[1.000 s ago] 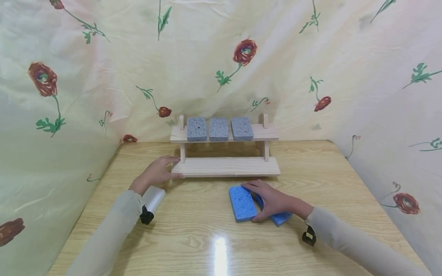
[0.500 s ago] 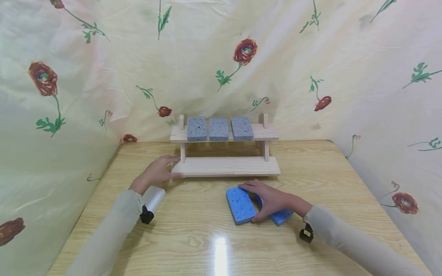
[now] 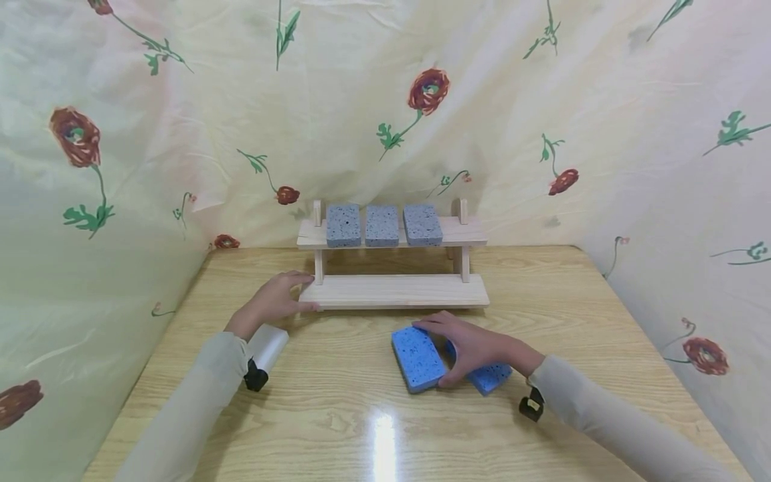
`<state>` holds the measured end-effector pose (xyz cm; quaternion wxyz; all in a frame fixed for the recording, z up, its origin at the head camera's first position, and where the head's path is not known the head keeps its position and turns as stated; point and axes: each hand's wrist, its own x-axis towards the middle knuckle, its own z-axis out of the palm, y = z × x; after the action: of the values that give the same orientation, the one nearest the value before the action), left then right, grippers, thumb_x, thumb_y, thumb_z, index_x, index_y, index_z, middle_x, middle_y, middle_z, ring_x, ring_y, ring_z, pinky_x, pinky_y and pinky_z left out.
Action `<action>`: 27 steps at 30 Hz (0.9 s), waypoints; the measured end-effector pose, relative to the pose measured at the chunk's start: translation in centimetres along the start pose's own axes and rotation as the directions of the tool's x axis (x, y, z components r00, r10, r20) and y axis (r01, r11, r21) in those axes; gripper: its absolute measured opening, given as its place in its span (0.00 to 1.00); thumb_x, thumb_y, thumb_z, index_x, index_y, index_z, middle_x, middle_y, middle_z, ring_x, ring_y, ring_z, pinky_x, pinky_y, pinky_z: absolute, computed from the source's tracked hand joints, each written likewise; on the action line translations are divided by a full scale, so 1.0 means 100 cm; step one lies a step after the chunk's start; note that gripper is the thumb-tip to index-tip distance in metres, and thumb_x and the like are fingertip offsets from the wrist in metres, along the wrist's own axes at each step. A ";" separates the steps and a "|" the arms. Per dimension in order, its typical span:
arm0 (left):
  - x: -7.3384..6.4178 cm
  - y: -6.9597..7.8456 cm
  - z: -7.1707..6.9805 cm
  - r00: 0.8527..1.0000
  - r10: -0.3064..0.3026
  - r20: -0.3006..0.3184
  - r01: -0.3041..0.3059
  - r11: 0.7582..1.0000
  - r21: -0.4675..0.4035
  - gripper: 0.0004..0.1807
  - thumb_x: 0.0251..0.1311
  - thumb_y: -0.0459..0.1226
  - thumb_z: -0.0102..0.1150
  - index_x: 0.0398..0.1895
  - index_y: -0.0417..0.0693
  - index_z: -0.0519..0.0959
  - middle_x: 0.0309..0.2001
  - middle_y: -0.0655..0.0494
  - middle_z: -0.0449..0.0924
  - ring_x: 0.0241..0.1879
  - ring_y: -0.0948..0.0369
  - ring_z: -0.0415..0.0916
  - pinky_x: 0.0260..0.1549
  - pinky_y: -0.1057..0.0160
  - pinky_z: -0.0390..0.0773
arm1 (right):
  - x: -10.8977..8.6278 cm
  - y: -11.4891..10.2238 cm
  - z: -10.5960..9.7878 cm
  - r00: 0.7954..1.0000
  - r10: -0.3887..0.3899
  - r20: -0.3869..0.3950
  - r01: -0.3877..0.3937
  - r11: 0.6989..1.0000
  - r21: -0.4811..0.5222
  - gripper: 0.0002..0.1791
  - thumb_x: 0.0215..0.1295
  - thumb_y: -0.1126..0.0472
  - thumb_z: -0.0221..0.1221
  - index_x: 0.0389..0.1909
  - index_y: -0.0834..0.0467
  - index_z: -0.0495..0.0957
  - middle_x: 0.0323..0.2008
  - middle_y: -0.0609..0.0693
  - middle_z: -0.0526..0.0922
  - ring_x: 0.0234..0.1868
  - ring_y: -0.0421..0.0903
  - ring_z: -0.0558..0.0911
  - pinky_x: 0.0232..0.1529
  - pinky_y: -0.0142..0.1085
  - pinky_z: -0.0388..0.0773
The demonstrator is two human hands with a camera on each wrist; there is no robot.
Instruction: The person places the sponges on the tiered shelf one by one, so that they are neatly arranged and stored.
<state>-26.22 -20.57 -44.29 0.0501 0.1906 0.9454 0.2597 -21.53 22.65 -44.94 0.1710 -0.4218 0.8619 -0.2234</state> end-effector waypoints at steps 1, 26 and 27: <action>0.000 0.001 0.000 1.000 0.000 -0.001 0.000 1.000 0.001 0.39 0.60 0.50 0.72 0.70 0.39 0.73 0.71 0.36 0.69 0.73 0.38 0.64 0.72 0.38 0.65 | 0.000 -0.001 -0.001 1.000 -0.001 0.002 0.001 1.000 0.006 0.62 0.46 0.40 0.78 0.79 0.57 0.58 0.73 0.58 0.64 0.67 0.51 0.68 0.63 0.52 0.74; -0.001 0.001 0.001 1.000 0.009 -0.022 -0.009 1.000 0.006 0.39 0.60 0.49 0.72 0.69 0.38 0.73 0.71 0.35 0.70 0.72 0.37 0.65 0.72 0.37 0.65 | 0.009 -0.009 -0.011 1.000 0.008 0.029 -0.010 0.998 0.069 0.61 0.47 0.43 0.78 0.80 0.55 0.57 0.77 0.62 0.58 0.75 0.60 0.61 0.68 0.62 0.69; -0.001 0.001 0.001 1.000 0.010 -0.022 -0.009 1.000 0.007 0.39 0.60 0.49 0.72 0.69 0.38 0.73 0.71 0.35 0.70 0.72 0.37 0.65 0.72 0.37 0.65 | 0.010 -0.009 -0.011 1.000 0.006 0.025 -0.008 0.998 0.068 0.62 0.47 0.43 0.79 0.80 0.55 0.57 0.77 0.62 0.58 0.75 0.60 0.62 0.68 0.62 0.69</action>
<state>-26.08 -20.45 -44.34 0.0378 0.1924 0.9459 0.2585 -22.05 21.60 -43.60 0.1969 -0.4153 0.8532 -0.2466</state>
